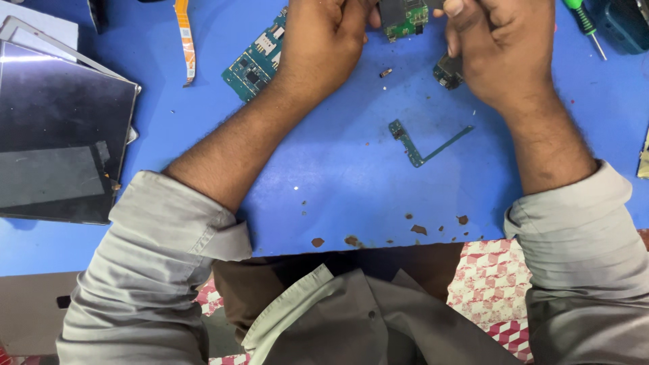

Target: The person works at a blue repair bench on a green circuit board, holding it with both hands and picking and prying at its edges and components by hand. They set the board down and pick it up again repeatedly while small parts and other phone boards lie on the bench around them.

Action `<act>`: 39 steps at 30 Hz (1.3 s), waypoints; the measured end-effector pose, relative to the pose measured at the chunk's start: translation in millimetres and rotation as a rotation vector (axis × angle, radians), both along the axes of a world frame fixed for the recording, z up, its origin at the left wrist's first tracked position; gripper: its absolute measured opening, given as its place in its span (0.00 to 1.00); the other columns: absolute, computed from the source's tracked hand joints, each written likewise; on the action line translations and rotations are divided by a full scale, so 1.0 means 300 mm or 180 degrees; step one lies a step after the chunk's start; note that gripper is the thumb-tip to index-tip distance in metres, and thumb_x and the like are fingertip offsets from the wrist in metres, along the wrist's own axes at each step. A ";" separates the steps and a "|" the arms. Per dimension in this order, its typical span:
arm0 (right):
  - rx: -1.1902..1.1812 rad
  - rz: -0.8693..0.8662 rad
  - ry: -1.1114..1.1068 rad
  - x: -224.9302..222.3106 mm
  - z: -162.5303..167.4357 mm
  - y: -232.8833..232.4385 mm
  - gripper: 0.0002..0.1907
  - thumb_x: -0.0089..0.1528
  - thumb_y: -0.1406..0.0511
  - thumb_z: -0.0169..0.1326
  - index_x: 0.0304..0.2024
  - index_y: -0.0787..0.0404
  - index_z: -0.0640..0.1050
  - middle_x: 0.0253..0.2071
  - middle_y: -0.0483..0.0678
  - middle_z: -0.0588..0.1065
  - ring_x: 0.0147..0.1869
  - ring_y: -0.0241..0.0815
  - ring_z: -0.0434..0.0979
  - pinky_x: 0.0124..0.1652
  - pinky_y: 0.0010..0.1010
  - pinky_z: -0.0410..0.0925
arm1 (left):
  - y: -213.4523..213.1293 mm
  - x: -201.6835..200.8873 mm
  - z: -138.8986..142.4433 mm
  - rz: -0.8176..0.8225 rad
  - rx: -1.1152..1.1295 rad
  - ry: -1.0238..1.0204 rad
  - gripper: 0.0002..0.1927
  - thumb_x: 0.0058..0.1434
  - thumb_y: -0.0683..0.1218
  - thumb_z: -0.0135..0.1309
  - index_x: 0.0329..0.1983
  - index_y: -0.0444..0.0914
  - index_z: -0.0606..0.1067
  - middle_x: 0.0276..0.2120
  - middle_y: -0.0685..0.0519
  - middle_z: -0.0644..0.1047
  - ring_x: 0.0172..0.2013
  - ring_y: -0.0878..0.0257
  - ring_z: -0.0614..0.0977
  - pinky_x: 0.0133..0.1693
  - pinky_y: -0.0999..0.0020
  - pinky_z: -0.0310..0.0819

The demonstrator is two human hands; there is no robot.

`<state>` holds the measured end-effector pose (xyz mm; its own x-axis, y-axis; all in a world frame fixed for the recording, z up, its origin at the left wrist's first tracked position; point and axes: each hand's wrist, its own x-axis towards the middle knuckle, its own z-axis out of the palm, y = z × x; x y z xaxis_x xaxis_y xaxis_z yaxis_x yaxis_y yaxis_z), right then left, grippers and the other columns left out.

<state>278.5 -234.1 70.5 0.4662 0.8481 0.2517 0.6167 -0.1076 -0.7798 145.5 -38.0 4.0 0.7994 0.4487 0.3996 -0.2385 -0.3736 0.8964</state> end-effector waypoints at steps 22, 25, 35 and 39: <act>0.0316 -0.0076 0.0512 0.042 -0.059 -0.051 0.18 0.83 0.62 0.50 0.42 0.68 0.74 0.29 0.45 0.73 0.28 0.31 0.70 0.30 0.22 0.63 | -0.022 -0.005 0.018 0.0093 -0.0072 0.0175 0.16 0.78 0.46 0.47 0.33 0.37 0.77 0.23 0.58 0.79 0.24 0.71 0.80 0.26 0.74 0.73; 0.0350 -0.0079 0.0465 0.040 -0.070 -0.036 0.18 0.83 0.63 0.49 0.39 0.67 0.73 0.27 0.45 0.72 0.27 0.31 0.71 0.29 0.22 0.62 | -0.007 -0.014 0.016 0.0187 -0.0026 0.0230 0.15 0.77 0.46 0.48 0.35 0.37 0.78 0.24 0.59 0.81 0.24 0.72 0.82 0.26 0.75 0.75; 0.0204 -0.0325 0.0602 -0.026 -0.022 -0.014 0.14 0.81 0.67 0.51 0.39 0.65 0.75 0.29 0.45 0.76 0.23 0.28 0.70 0.26 0.19 0.63 | -0.021 -0.033 0.006 -0.0026 -0.0165 -0.0109 0.09 0.77 0.43 0.51 0.41 0.35 0.78 0.27 0.55 0.80 0.29 0.70 0.84 0.31 0.74 0.79; 0.0230 -0.0295 0.0709 -0.048 0.002 0.012 0.10 0.81 0.69 0.50 0.43 0.66 0.75 0.29 0.46 0.76 0.24 0.28 0.71 0.26 0.19 0.64 | -0.016 -0.047 0.019 0.0015 0.0072 -0.0143 0.08 0.77 0.42 0.51 0.43 0.35 0.77 0.28 0.55 0.80 0.30 0.71 0.84 0.31 0.75 0.80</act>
<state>264.2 -230.7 71.0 0.5919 0.7827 0.1924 0.4188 -0.0948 -0.9031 131.5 -42.8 9.7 0.7783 0.4429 0.4451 -0.2764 -0.3949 0.8761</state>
